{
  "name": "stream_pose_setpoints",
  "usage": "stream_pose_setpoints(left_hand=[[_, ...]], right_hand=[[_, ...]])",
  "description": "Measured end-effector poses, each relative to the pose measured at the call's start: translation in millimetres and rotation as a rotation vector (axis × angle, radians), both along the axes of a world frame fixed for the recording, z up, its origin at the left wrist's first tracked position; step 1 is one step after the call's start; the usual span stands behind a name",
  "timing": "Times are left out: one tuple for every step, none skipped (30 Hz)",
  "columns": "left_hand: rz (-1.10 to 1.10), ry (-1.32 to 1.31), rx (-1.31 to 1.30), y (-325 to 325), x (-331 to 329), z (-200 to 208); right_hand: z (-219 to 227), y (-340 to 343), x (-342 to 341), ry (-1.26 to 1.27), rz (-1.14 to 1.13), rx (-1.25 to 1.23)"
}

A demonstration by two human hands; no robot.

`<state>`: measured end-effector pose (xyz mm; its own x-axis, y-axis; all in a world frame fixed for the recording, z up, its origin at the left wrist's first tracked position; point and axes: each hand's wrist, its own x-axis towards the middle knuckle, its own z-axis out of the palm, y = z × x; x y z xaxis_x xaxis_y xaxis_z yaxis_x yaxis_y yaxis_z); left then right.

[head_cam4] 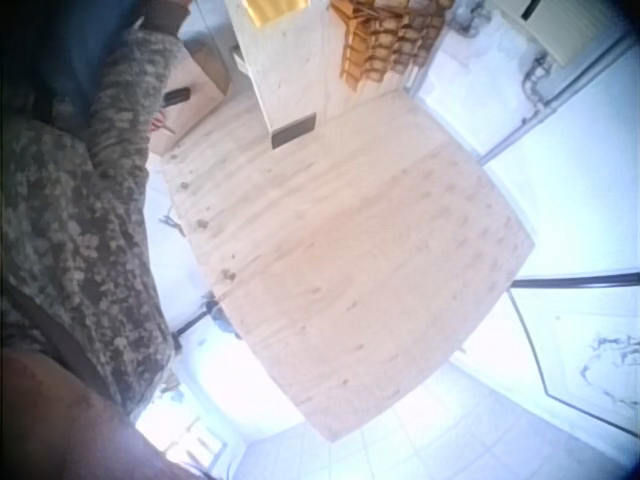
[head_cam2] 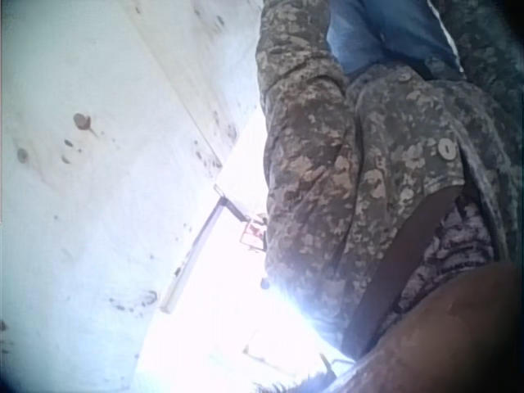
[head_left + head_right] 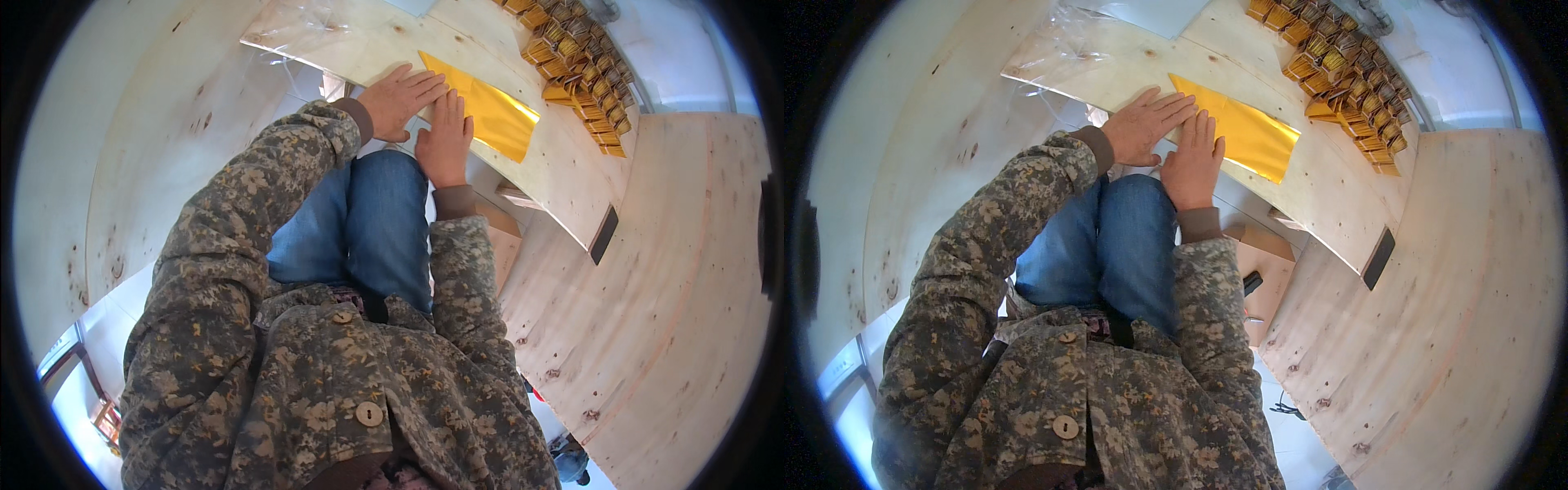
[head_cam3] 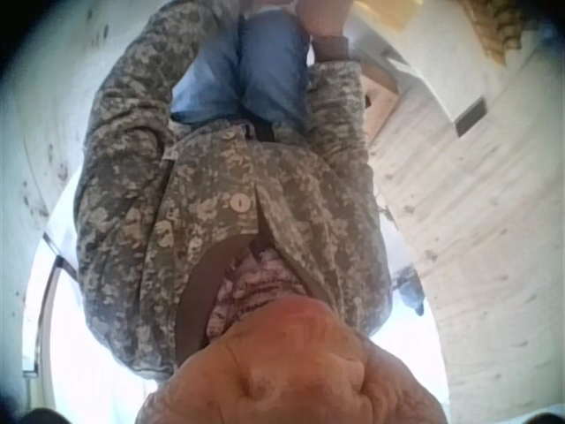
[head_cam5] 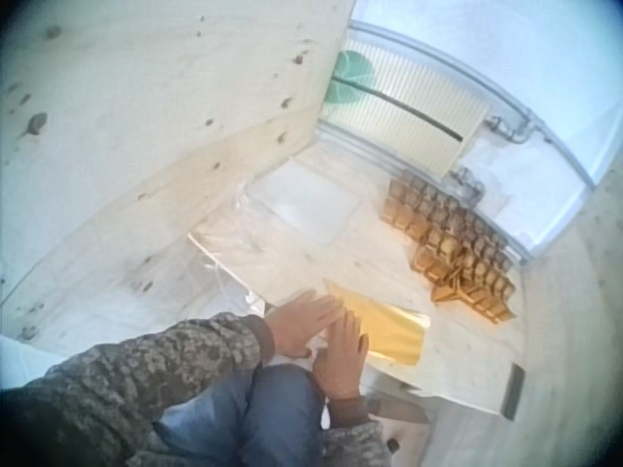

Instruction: The person folds a single sheet of gold-colored paper by hand on their lap, making multiple creases and folding it into a compact shape. The finished folded piece is held up briefly before being set aside.

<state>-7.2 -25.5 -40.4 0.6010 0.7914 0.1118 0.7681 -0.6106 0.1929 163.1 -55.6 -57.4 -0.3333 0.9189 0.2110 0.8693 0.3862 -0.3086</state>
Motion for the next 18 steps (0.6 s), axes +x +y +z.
stream_pose_setpoints(left_hand=[[0.005, 0.015, 0.002, -0.3, 0.0, 1.2], [0.01, 0.028, -0.002, -1.6, 0.3, 1.9], [0.015, 0.066, 0.015, -2.1, 0.6, 2.6], [0.021, 0.099, 0.03, -2.6, 1.7, 2.6], [0.027, 0.134, 0.043, -3.9, 3.6, 2.5], [0.03, 0.139, 0.063, -4.6, 4.5, 2.6], [0.031, 0.146, 0.082, -5.2, 5.0, 2.8], [0.03, 0.148, 0.082, -5.7, 5.4, 2.9], [0.028, 0.158, 0.1, -6.0, 6.0, 3.2], [0.028, 0.162, 0.099, -6.0, 6.5, 3.6], [0.029, 0.166, 0.095, -6.3, 6.8, 3.8], [0.025, 0.163, 0.09, -6.6, 6.5, 4.3], [0.021, 0.161, 0.085, -6.7, 5.9, 4.8], [0.019, 0.154, 0.07, -6.8, 5.4, 5.2], [0.019, 0.159, 0.078, -7.0, 5.0, 5.3], [0.019, 0.159, 0.076, -6.9, 5.1, 5.2], [0.02, 0.159, 0.074, -6.6, 5.3, 4.9], [0.018, 0.151, 0.074, -6.5, 5.4, 4.5]], right_hand=[[1.2, 2.5, 7.3, 0.048, 0.039, 0.005], [2.1, 3.6, 14.2, 0.083, 0.038, -0.058], [3.4, 2.5, 21.2, 0.136, 0.021, 0.034], [5.4, -1.2, 30.0, 0.173, -0.033, 0.061], [7.2, -6.5, 37.1, 0.213, -0.088, 0.091], [8.6, -11.7, 40.8, 0.177, -0.098, 0.085], [9.9, -17.6, 43.2, 0.144, -0.11, 0.083], [11.0, -22.8, 44.4, 0.112, -0.127, 0.084], [11.5, -27.4, 43.8, 0.079, -0.125, 0.083], [11.2, -31.7, 41.4, 0.047, -0.123, 0.085], [10.8, -34.5, 39.4, 0.011, -0.109, 0.1], [10.6, -35.6, 37.4, -0.013, -0.122, 0.09], [9.9, -36.0, 35.4, -0.039, -0.124, 0.094], [9.1, -36.0, 33.9, -0.062, -0.124, 0.107], [8.2, -35.7, 32.7, -0.089, -0.129, 0.108], [7.3, -35.3, 32.2, -0.114, -0.132, 0.118], [6.4, -35.0, 32.0, -0.14, -0.135, 0.128], [5.4, -35.0, 32.0, -0.157, -0.138, 0.12]])
